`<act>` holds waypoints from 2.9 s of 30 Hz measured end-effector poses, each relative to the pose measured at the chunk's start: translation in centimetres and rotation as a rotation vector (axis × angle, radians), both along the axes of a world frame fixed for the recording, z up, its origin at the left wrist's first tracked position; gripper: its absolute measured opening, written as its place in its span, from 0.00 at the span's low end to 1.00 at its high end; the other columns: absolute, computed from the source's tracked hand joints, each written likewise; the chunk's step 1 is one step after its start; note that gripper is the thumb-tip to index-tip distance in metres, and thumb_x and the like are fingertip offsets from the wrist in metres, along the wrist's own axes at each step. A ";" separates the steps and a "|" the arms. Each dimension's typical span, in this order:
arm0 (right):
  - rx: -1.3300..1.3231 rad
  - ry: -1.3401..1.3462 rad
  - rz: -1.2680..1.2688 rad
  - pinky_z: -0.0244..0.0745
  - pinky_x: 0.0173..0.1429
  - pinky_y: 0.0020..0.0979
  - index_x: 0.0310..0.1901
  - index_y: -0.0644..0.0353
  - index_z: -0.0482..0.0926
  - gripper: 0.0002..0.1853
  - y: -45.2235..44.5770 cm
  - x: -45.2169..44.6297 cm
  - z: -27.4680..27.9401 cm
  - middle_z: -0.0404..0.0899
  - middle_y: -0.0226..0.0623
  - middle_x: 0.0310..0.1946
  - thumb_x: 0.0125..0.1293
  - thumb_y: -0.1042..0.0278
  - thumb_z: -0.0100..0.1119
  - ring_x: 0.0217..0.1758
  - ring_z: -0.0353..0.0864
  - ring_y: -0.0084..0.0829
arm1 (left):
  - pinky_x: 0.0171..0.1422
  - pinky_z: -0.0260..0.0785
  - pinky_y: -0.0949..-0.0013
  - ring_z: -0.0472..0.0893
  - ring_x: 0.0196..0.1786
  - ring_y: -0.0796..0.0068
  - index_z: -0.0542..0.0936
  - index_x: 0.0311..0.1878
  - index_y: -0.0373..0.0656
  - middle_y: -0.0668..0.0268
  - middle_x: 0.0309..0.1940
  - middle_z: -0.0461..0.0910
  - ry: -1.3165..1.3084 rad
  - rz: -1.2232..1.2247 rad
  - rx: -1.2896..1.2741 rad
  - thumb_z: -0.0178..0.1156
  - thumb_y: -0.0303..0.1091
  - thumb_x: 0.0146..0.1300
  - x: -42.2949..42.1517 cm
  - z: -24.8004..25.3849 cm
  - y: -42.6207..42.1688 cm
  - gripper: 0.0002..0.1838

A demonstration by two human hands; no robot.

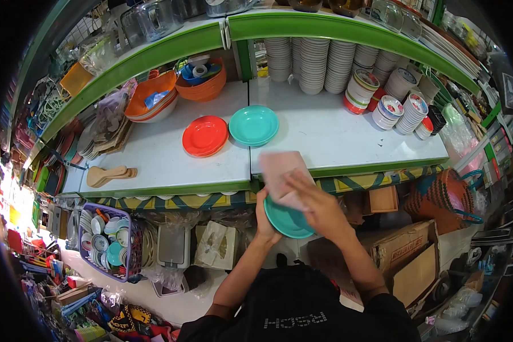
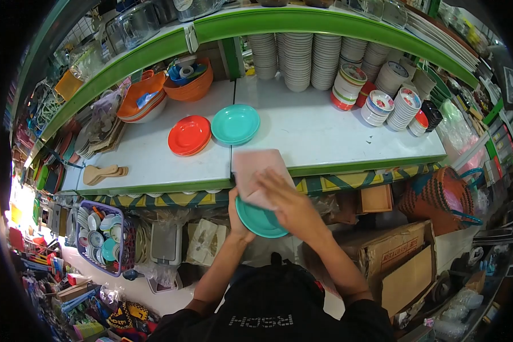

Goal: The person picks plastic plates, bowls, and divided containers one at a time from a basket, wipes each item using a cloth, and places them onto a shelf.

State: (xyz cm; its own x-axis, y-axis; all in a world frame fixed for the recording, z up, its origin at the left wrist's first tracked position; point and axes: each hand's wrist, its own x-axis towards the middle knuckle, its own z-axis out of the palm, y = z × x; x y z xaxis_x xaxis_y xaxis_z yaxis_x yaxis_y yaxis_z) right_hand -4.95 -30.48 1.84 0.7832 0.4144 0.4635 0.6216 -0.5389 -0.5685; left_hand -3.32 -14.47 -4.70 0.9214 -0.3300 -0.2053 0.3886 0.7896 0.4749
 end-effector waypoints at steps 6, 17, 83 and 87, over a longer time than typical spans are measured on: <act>-0.362 -0.034 0.096 0.61 0.82 0.43 0.74 0.57 0.68 0.36 1.8 -0.1 -1.8 0.68 0.40 0.75 0.60 0.80 0.56 0.80 0.64 0.41 | 0.69 0.70 0.58 0.79 0.63 0.63 0.73 0.66 0.46 0.58 0.60 0.78 -0.002 0.076 0.018 0.46 0.65 0.73 -1.0 -0.1 0.7 0.34; -0.515 -0.051 -0.080 0.67 0.77 0.42 0.69 0.63 0.71 0.31 2.6 -2.1 -1.9 0.72 0.46 0.70 0.61 0.77 0.56 0.76 0.68 0.47 | 0.66 0.73 0.57 0.81 0.58 0.62 0.75 0.65 0.41 0.57 0.56 0.79 0.015 -0.035 -0.060 0.49 0.65 0.70 -0.8 -0.2 1.2 0.36; 0.587 0.338 -0.513 0.75 0.43 0.29 0.54 0.72 0.79 0.13 -5.0 -4.1 -2.0 0.86 0.40 0.34 0.73 0.76 0.51 0.37 0.79 0.21 | 0.73 0.70 0.55 0.77 0.68 0.60 0.71 0.72 0.37 0.56 0.69 0.75 -0.111 0.025 0.054 0.35 0.57 0.79 -2.0 -3.6 4.7 0.36; 0.132 0.057 -0.226 0.72 0.70 0.39 0.65 0.63 0.77 0.26 -1.0 -3.8 -0.8 0.81 0.44 0.61 0.63 0.81 0.54 0.66 0.79 0.41 | 0.71 0.72 0.55 0.79 0.65 0.61 0.73 0.70 0.41 0.59 0.65 0.78 0.061 0.024 0.062 0.39 0.59 0.77 -2.7 -6.0 3.0 0.34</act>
State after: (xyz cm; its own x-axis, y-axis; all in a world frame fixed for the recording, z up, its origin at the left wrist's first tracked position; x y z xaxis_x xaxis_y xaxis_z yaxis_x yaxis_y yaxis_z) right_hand -8.77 -31.52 1.04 0.8751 0.1653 0.4548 0.4594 -0.5792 -0.6734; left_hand -6.02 -11.49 -10.67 0.9142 -0.2930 -0.2801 0.3994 0.7689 0.4992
